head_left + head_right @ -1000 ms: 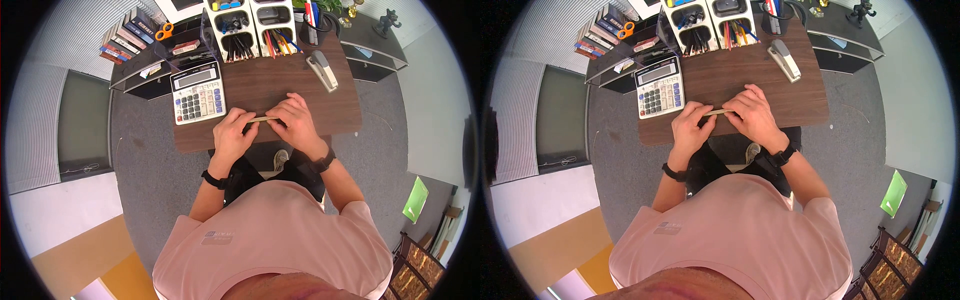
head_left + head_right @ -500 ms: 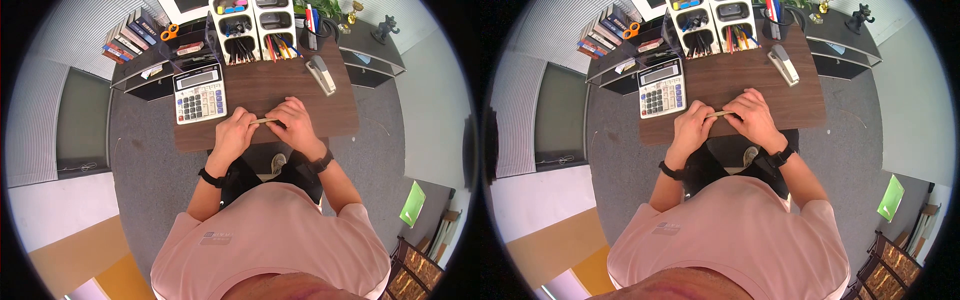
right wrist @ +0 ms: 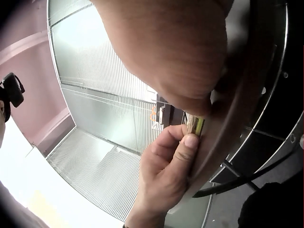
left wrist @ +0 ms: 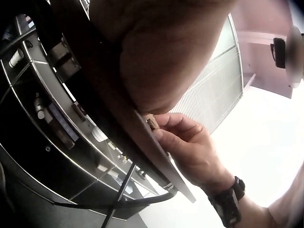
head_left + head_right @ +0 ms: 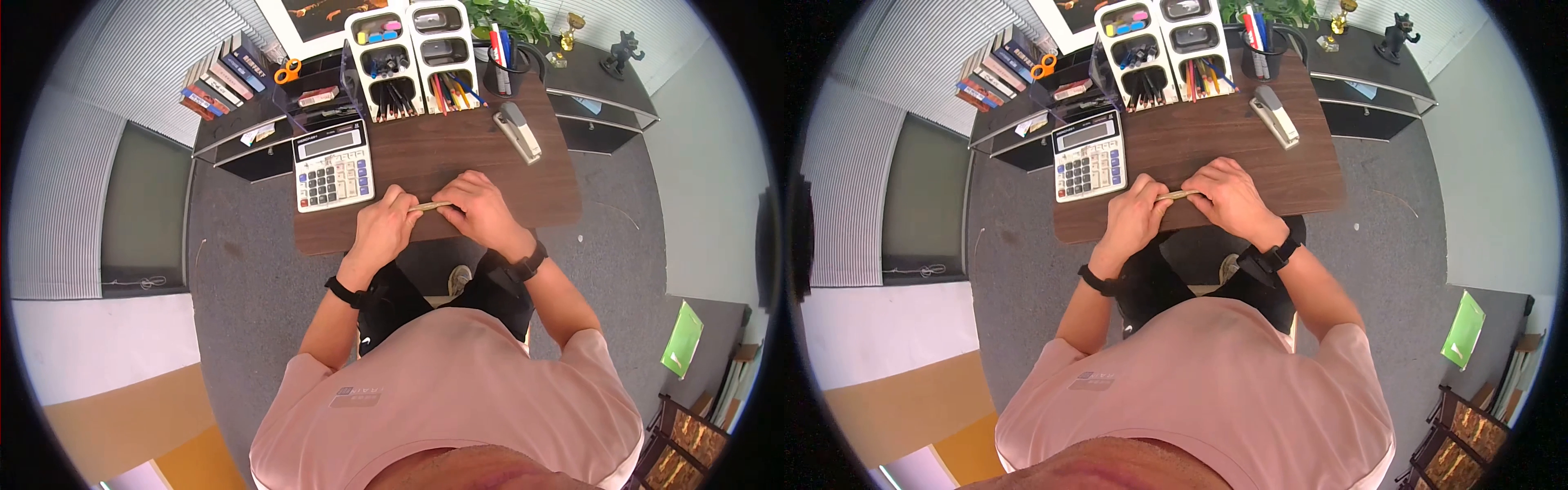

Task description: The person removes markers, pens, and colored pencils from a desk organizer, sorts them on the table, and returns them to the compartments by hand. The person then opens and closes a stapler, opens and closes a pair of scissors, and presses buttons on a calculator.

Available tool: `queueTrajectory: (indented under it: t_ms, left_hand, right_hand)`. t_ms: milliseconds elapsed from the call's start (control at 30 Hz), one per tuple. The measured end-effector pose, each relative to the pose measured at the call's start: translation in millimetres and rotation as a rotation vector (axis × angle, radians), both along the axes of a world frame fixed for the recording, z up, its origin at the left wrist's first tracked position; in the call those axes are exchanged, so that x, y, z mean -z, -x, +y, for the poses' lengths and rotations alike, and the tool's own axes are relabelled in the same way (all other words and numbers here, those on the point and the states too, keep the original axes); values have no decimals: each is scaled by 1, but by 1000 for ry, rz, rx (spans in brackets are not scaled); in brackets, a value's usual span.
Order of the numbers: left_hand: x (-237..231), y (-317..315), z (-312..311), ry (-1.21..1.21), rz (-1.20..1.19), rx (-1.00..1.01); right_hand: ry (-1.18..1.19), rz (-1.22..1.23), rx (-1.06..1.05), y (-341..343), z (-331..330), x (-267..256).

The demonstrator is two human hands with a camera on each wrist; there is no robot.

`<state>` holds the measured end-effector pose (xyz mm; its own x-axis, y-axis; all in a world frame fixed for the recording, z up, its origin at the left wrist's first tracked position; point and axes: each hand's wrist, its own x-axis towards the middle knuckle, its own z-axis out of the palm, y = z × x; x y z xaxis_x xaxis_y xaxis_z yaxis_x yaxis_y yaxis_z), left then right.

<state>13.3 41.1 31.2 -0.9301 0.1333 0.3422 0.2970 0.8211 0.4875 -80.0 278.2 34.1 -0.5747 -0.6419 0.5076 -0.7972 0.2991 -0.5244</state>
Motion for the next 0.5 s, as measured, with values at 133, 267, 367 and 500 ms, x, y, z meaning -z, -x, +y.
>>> queueTrajectory:
  t_ms: [133,267,367,500]
  left_hand:
    - [2,-3,0,-38,30,-10]
    - [3,-4,1,-83,81,-11]
    - [3,-4,1,-86,94,-7]
    - [6,-4,-2,-85,83,-11]
  right_hand:
    - [-6,-52,-25,3,1,2]
    - [-39,-88,-24,5,3,-5]
    - [-56,-92,-25,6,4,-13]
    - [-70,-44,-43,4,0,-22]
